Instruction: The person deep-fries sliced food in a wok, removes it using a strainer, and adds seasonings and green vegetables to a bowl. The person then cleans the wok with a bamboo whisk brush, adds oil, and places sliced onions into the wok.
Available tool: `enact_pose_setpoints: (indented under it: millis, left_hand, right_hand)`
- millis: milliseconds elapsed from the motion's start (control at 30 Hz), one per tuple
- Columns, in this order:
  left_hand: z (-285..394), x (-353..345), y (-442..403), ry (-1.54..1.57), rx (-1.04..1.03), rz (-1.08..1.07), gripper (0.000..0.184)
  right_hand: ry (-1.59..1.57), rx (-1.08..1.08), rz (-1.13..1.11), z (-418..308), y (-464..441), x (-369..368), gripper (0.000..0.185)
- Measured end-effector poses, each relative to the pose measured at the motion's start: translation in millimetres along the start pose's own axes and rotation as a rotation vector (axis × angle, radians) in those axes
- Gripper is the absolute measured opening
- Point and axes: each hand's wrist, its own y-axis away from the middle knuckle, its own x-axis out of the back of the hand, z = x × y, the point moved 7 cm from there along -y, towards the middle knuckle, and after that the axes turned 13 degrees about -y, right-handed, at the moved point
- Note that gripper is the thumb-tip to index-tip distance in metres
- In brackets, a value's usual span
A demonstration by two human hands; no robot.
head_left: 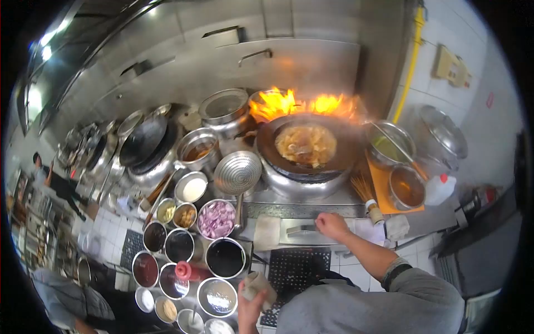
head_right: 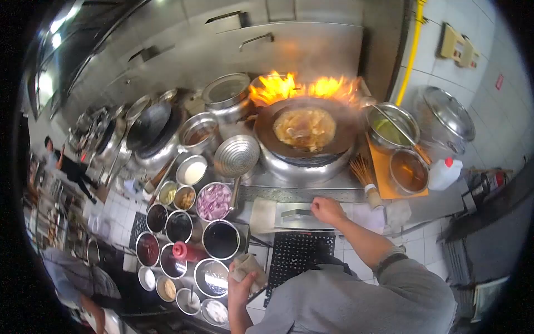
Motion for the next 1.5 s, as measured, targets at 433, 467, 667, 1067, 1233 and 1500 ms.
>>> enact_pose_setpoints:
  millis: [433, 467, 667, 1067, 1233, 1500]
  left_hand:
    - [23, -55, -18, -0.027, 0.064, -0.144, 0.054]
    - [27, -58, -19, -0.003, 0.049, -0.14, 0.053]
    - [13, -69, -29, 0.189, 0.176, -0.045, 0.05]
    - [57, -159, -118, 0.521, 0.274, -0.111, 0.066]
    - [93, -239, -191, 0.346, 0.46, -0.192, 0.066]
    - [87, -312, -249, 0.395, 0.487, -0.34, 0.037]
  right_hand:
    - [-0.066, -0.045, -0.063, 3, 4, 1, 0.023]
    - [-0.063, -0.039, -0.07, 1, 2, 1, 0.023]
    - [-0.111, 0.022, -0.082, 5, 0, -3, 0.024]
    - [-0.183, 0.087, -0.156, 5, 3, 3, 0.018]
    - [-0.394, 0.314, -0.1, 0, 11, 34, 0.02]
    - [-0.233, 0.002, 0.607, 102, -3, 355, 0.019]
